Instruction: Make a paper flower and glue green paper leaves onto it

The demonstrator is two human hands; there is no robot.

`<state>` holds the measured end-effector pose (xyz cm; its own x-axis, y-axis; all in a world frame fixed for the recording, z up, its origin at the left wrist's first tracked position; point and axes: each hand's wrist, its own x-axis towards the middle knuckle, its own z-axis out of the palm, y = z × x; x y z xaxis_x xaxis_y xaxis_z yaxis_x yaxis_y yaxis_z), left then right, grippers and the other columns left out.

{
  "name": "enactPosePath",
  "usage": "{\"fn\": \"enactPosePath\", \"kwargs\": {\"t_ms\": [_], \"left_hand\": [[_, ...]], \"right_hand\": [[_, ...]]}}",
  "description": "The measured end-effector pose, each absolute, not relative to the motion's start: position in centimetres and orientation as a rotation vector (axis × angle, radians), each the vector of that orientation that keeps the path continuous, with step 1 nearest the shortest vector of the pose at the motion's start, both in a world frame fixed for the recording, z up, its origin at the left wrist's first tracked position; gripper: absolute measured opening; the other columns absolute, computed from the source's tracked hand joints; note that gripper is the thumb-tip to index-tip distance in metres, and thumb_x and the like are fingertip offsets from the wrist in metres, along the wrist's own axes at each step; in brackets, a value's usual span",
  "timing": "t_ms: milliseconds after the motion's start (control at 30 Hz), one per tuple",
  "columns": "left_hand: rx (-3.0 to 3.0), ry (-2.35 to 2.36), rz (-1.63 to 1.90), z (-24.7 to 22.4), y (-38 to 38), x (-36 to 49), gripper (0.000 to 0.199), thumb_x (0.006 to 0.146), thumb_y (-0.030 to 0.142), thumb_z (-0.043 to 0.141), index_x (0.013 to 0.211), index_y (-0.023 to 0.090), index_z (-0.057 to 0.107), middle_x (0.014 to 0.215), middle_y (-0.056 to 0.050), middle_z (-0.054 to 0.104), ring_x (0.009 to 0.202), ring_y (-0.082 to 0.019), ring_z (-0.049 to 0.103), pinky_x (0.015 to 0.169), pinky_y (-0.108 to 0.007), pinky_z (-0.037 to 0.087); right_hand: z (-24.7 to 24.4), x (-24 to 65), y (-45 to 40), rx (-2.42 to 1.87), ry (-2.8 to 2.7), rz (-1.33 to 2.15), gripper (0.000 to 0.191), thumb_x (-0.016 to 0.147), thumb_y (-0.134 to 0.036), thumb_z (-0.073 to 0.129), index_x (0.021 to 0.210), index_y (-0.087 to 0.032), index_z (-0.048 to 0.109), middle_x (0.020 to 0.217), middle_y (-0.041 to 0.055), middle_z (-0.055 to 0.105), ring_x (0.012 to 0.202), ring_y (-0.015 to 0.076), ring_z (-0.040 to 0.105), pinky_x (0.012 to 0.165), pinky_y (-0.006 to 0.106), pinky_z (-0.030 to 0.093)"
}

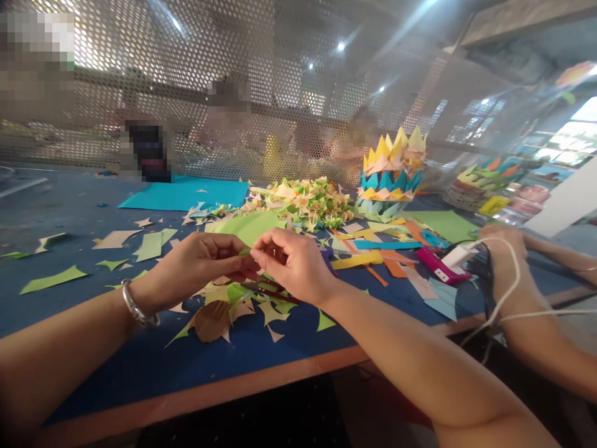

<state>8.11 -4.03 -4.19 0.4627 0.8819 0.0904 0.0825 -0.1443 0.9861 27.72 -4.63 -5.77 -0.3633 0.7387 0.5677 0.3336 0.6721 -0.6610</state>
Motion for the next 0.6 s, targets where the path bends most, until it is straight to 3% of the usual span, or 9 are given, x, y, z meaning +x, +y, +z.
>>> {"fn": "enactPosePath", "kwargs": {"t_ms": [333,600], "left_hand": [[1.755,0.901,0.904,-4.05,-4.06,7.97,0.02,0.08,0.022,0.068,0.061,0.018,0.066,0.061,0.001,0.073,0.062,-0.012,0.072,0.059,-0.018,0.057],[1.943,0.923,0.814,-3.77,-3.85,7.47,0.024,0.088,0.035,0.062,0.075,0.018,0.073,0.078,-0.005,0.08,0.072,-0.016,0.074,0.063,-0.024,0.057]], "right_hand": [[-5.26,27.64,-4.86,-0.842,-1.938,0.691,0.011,0.091,-0.027,0.064,0.087,-0.017,0.062,0.071,-0.0015,0.062,0.057,0.0081,0.051,0.051,0.022,0.04],[-5.54,27.78,-4.5,-0.846,-1.914,0.798,0.015,0.092,-0.031,0.067,0.087,-0.018,0.062,0.07,-0.0033,0.057,0.052,0.0066,0.045,0.046,0.022,0.036]]}}
